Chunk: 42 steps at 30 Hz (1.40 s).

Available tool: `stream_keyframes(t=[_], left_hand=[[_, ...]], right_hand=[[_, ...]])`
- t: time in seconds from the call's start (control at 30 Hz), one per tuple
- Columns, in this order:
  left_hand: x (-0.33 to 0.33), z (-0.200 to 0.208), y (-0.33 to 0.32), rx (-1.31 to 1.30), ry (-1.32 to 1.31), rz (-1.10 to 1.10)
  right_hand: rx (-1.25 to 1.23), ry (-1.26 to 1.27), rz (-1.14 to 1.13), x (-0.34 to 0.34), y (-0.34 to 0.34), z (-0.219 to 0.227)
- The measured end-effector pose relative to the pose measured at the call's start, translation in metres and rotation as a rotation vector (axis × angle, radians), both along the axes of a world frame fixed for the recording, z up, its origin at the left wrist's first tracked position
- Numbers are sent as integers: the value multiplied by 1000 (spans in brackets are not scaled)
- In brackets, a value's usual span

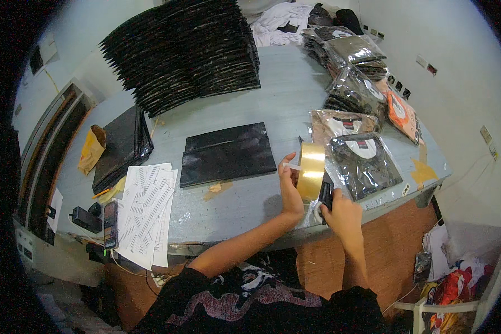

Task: Packing clothing items into shipping bags and sealing them with tape.

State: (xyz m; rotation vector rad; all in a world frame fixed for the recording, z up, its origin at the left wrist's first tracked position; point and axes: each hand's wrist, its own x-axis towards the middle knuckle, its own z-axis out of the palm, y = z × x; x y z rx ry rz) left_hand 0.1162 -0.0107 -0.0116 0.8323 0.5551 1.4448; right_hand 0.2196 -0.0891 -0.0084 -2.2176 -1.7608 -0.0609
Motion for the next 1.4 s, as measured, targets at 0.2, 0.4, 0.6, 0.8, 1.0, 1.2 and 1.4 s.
stream_keyframes(t=[0.2, 0.4, 0.6, 0.8, 1.0, 1.2, 1.4], left_hand=[[-9, -1, -3, 11, -31, -60], [-37, 1, 5, 82, 150, 36], [-89, 19, 10, 364, 296, 198], [-148, 36, 29, 342, 384, 393], [-180, 38, 44, 351, 509, 421], [-200, 37, 55, 263, 385, 304], [-219, 42, 58, 140, 391, 230]], right_hand=[[53, -2, -39, -11, -1, 3], [153, -44, 48, -19, -9, 22], [586, 192, 403, -77, 0, 84], [493, 373, 710, -138, 52, 71], [489, 519, 764, -172, 85, 60], [477, 529, 823, -182, 106, 57], [235, 1218, 696, -175, 136, 44]])
